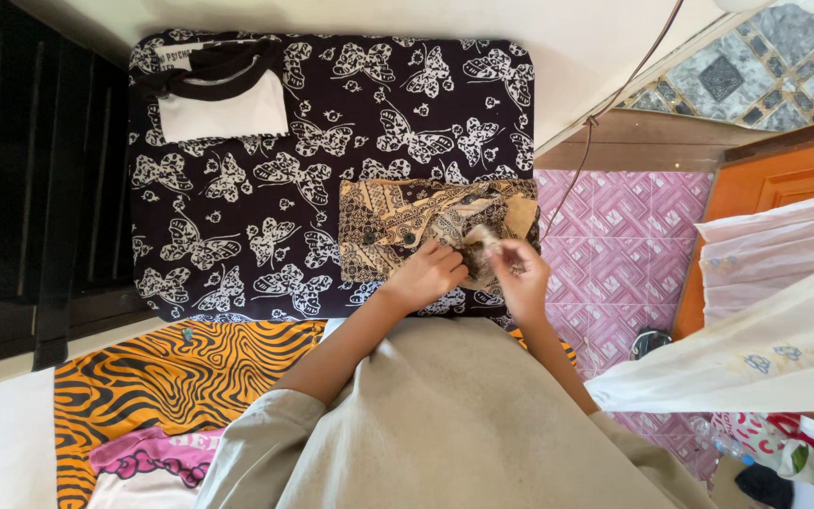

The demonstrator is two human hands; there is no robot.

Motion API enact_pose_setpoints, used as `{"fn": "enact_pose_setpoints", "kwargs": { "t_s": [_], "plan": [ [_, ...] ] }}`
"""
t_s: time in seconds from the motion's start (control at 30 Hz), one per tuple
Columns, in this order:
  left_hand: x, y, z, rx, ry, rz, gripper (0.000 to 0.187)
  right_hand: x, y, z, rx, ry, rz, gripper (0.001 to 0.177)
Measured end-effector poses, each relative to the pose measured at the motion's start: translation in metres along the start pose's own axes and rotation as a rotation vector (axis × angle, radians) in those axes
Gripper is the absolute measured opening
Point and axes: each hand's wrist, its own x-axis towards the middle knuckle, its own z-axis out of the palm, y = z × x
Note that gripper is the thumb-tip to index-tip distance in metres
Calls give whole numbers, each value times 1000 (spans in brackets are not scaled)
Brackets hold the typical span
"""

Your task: The person folds a patterned piece of fabric on a bed, smoothing it with their hands and bringing the edges together to form a smaller rectangle.

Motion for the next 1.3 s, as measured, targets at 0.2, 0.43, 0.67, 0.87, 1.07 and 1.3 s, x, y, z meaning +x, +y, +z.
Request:
{"fn": "enact_pose_setpoints", "kwargs": {
  "t_s": [0.2,0.43,0.67,0.87,1.07,1.3],
  "plan": [
    [1,3,-13,-283,203,-15,14,7,-31,-10,-416,-396,-503,16],
    [10,4,-13,-369,212,-131,15,4,-58,-22,-423,-589,-579,30],
    [22,-7,3,-533,121,-199,24,-1,-18,-17,-597,-565,-464,27],
    [5,-38,-28,-461,0,-176,41,1,-33,-38,-654,-632,-545,27],
    [-13,-43,-21,-479,43,-155,28,-2,-31,-38,-552,-443,-615,28],
    [-5,-30,-5,-421,173,-120,24,-2,-21,-36,-647,-566,-633,27]
  ]
}}
